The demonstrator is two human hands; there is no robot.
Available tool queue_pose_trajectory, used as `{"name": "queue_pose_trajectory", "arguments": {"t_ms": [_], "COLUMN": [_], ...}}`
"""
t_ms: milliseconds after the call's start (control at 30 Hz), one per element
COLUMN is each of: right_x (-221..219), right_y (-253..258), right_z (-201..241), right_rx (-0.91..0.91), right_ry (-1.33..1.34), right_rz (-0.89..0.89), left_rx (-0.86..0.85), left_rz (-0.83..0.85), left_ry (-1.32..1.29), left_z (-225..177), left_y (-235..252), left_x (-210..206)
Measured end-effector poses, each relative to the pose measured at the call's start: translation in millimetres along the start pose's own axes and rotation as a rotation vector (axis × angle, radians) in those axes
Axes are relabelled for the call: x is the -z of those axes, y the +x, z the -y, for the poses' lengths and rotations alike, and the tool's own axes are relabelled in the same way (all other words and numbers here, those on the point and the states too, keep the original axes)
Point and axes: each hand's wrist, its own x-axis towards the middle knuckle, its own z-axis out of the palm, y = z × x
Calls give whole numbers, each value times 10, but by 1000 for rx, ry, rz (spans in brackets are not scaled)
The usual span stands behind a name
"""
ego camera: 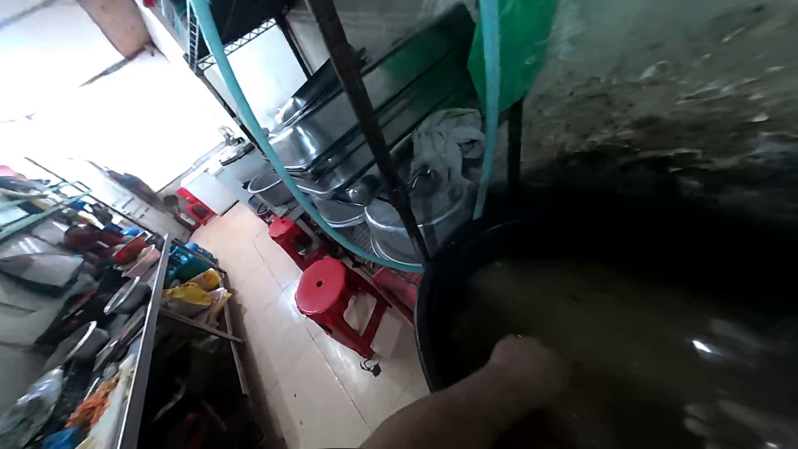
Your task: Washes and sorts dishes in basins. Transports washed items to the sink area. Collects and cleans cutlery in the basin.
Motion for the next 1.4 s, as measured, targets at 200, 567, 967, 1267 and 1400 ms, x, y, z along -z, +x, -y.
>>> {"name": "queue_pose_trajectory", "arguments": {"t_ms": [200, 567, 967, 1267, 1400], "right_x": [-19, -92, -120, 7, -35], "right_y": [41, 2, -81, 40, 28], "right_z": [25, 176, 120, 64, 91], "right_rx": [-60, -160, -113, 74, 34], "right_ry": [-58, 46, 103, 313, 303], "right_rz": [-92, -191, -302, -321, -343], "left_rx": [162, -664, -587, 4, 29], "left_rz": [-105, -679, -372, 528, 538], "left_ry": [-520, -263, -154, 317, 334], "left_z": [138, -376, -329, -555, -601], "left_y": [23, -14, 101, -104, -103], "left_x": [316, -75, -79, -466, -527]}}
